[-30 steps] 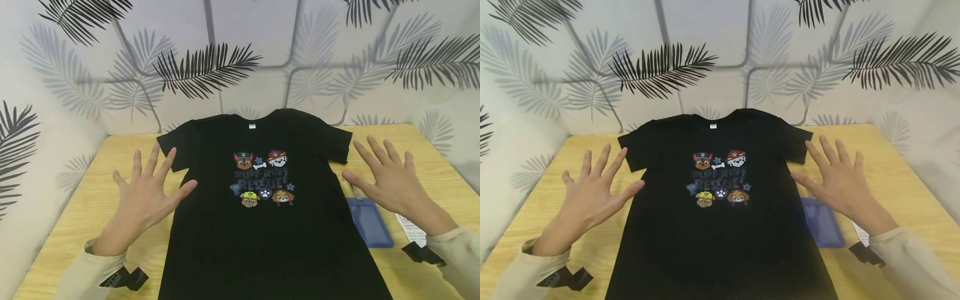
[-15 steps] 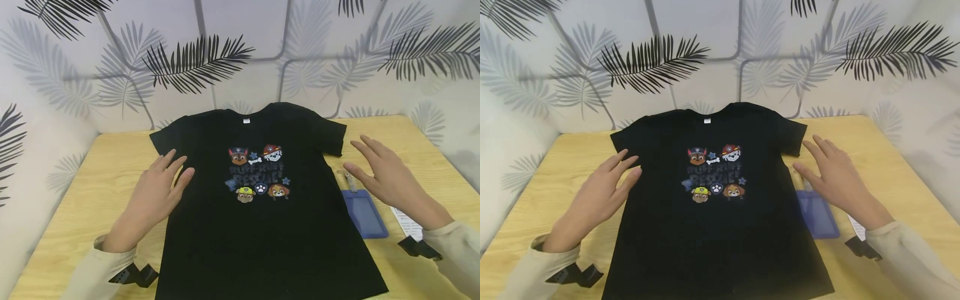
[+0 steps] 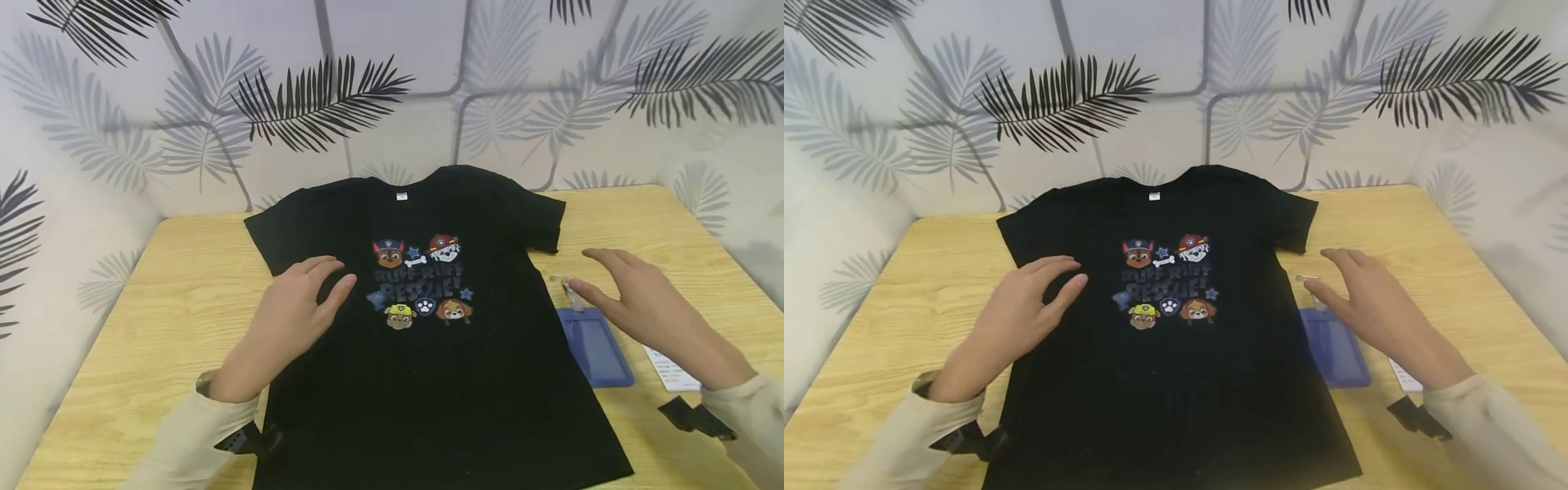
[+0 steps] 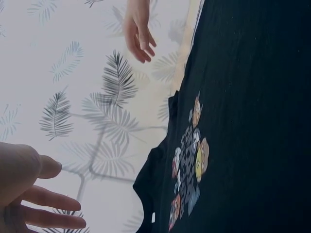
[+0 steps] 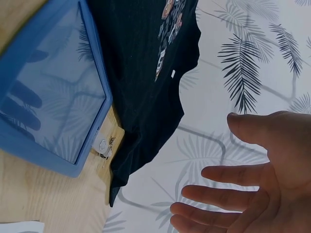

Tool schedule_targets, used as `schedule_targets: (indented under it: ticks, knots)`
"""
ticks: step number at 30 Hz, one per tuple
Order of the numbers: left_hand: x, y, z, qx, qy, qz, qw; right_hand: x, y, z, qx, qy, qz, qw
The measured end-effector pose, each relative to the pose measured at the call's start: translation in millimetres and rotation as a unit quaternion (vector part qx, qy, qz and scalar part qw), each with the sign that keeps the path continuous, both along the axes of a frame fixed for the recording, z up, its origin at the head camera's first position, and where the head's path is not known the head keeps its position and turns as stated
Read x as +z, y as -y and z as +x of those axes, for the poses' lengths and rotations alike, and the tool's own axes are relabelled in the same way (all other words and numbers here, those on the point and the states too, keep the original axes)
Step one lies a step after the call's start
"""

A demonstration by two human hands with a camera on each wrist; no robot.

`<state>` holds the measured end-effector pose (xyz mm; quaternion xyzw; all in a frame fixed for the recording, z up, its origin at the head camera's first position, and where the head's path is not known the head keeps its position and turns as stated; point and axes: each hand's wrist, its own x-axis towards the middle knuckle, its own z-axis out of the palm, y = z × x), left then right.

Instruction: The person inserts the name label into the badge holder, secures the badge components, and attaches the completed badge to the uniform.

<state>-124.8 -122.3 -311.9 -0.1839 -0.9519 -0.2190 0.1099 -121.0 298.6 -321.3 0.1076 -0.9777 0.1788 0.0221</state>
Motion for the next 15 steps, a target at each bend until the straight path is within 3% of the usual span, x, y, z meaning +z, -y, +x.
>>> schedule_targets:
  ticks: [15]
  knots:
    - [-5.3, -27, 1.4, -0.029, -0.016, 0.009, 0.9994, 0.5, 2, 20.0, 0.014, -0.016, 0.026, 0.999]
